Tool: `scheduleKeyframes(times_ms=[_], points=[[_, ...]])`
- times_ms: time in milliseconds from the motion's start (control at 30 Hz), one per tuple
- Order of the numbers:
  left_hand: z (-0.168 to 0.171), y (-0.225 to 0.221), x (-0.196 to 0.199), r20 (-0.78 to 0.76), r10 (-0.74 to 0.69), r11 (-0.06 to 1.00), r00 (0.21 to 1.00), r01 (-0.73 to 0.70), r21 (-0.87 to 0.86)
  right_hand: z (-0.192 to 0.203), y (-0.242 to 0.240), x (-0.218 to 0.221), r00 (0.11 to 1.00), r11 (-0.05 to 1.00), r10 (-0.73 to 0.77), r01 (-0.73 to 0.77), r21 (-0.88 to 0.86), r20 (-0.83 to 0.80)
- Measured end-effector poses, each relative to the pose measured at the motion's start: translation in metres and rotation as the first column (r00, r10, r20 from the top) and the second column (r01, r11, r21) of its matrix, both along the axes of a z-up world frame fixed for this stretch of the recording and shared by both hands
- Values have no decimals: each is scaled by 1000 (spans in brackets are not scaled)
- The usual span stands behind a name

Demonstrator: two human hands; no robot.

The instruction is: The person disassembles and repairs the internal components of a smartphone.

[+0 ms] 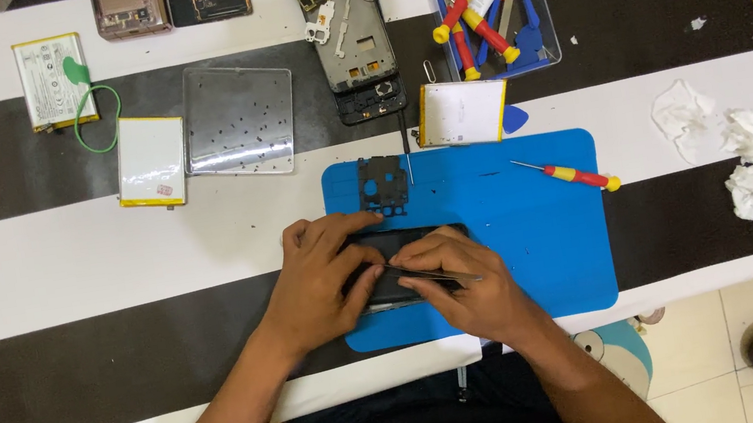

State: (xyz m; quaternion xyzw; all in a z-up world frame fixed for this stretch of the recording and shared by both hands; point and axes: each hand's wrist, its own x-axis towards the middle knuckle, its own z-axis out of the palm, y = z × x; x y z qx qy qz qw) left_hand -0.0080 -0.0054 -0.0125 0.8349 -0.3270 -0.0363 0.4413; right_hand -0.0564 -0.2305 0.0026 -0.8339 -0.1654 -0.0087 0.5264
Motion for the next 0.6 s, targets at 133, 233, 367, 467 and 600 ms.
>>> scheduleKeyframes(times_ms=[133, 233, 367, 467, 600], points=[[-4, 2, -1, -6, 11, 1000, 1000, -11, 1, 1, -4, -3, 997, 999, -35, 36, 10, -64], [-3, 2, 0, -23, 23, 1000, 999, -23, -15, -2, -20, -4, 997, 997, -58, 60, 53, -41], [0, 1, 1, -26, 2, 1000, 1000, -2, -8, -4, -62, -5, 976, 976, -217, 217, 7, 10], [-1, 2, 1, -46, 4, 1000, 999, -5, -17, -9, -84, -3, 926, 925, -378, 377, -45, -12], [-6, 3, 0, -39, 28, 1000, 999, -28, -10, -13, -93, -1, 901, 901, -429, 423, -90, -64]])
